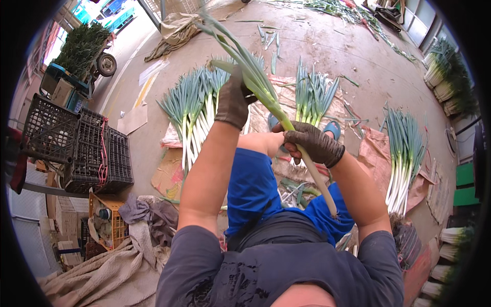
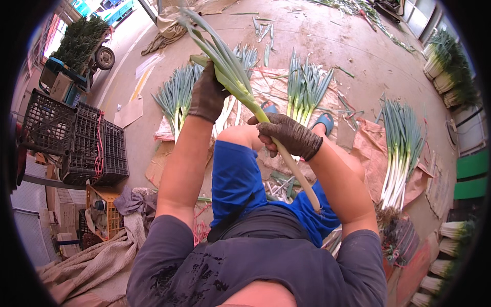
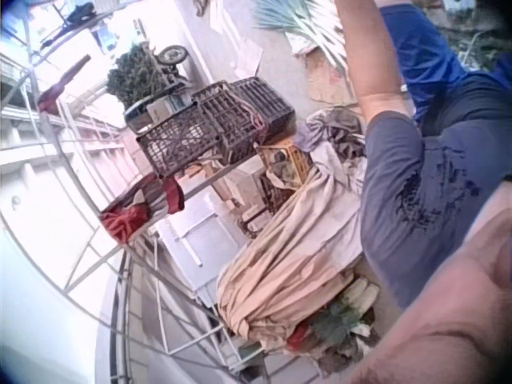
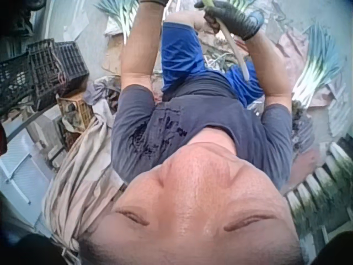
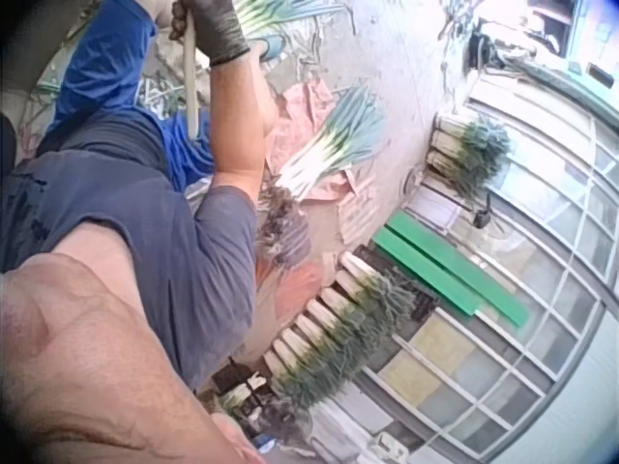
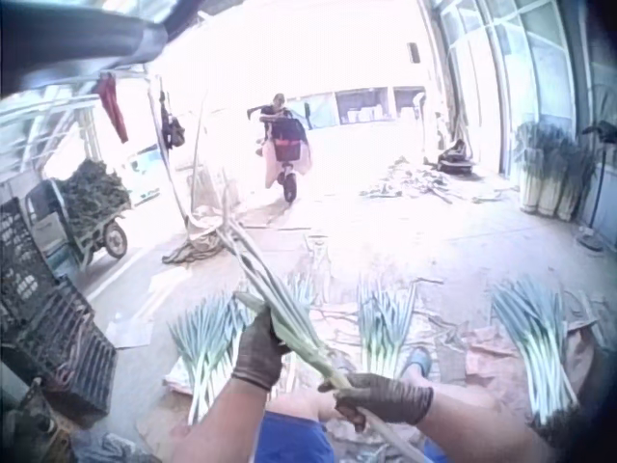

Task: The person sorts and cleans leeks by hand, peeling off the soiled outer layers and arranging the cleaned leeks into bunches on a tarp.

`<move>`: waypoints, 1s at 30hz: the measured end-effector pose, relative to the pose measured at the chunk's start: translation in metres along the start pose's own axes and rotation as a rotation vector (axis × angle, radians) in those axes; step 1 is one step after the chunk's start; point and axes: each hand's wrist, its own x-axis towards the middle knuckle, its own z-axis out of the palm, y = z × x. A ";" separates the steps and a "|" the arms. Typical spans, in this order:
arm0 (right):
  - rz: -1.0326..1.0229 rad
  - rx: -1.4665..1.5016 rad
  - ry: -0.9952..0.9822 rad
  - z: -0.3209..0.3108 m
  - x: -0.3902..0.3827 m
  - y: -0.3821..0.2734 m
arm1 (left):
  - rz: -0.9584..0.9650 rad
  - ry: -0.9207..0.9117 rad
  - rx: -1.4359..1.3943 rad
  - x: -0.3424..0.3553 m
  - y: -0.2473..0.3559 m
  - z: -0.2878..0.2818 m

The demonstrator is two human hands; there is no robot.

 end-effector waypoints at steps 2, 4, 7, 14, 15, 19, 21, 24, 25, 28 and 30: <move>0.046 -0.208 0.188 -0.001 -0.010 0.005 | -0.174 0.454 -0.166 0.019 -0.022 0.016; 0.086 -0.345 0.322 0.001 -0.015 0.015 | -0.135 0.608 -0.221 0.016 -0.054 0.007; 0.161 -0.493 0.399 -0.008 -0.012 0.029 | -0.235 0.742 -0.582 0.020 -0.066 0.010; 0.038 -0.503 0.293 -0.011 -0.005 0.080 | 0.451 0.763 0.711 0.021 -0.099 -0.032; 0.117 -0.478 0.281 -0.006 -0.009 0.074 | 0.449 0.875 0.819 0.023 -0.094 -0.065; 0.161 -0.349 0.360 -0.013 -0.020 0.075 | -0.162 0.839 1.469 -0.008 -0.031 -0.207; 0.112 -0.299 0.392 -0.028 -0.014 0.072 | 0.005 0.791 1.950 -0.047 -0.049 -0.227; 0.013 -0.283 0.537 -0.066 -0.005 0.072 | 0.298 0.385 1.700 -0.086 -0.079 -0.114; -0.008 -0.337 0.652 -0.076 -0.007 0.068 | 0.326 0.180 1.406 -0.099 -0.089 -0.058; -0.060 -0.253 0.752 -0.107 0.008 0.055 | 0.150 -0.280 0.920 -0.126 -0.142 0.052; -0.132 -0.127 0.853 -0.125 0.026 0.061 | -0.423 -0.313 0.362 -0.133 -0.197 0.102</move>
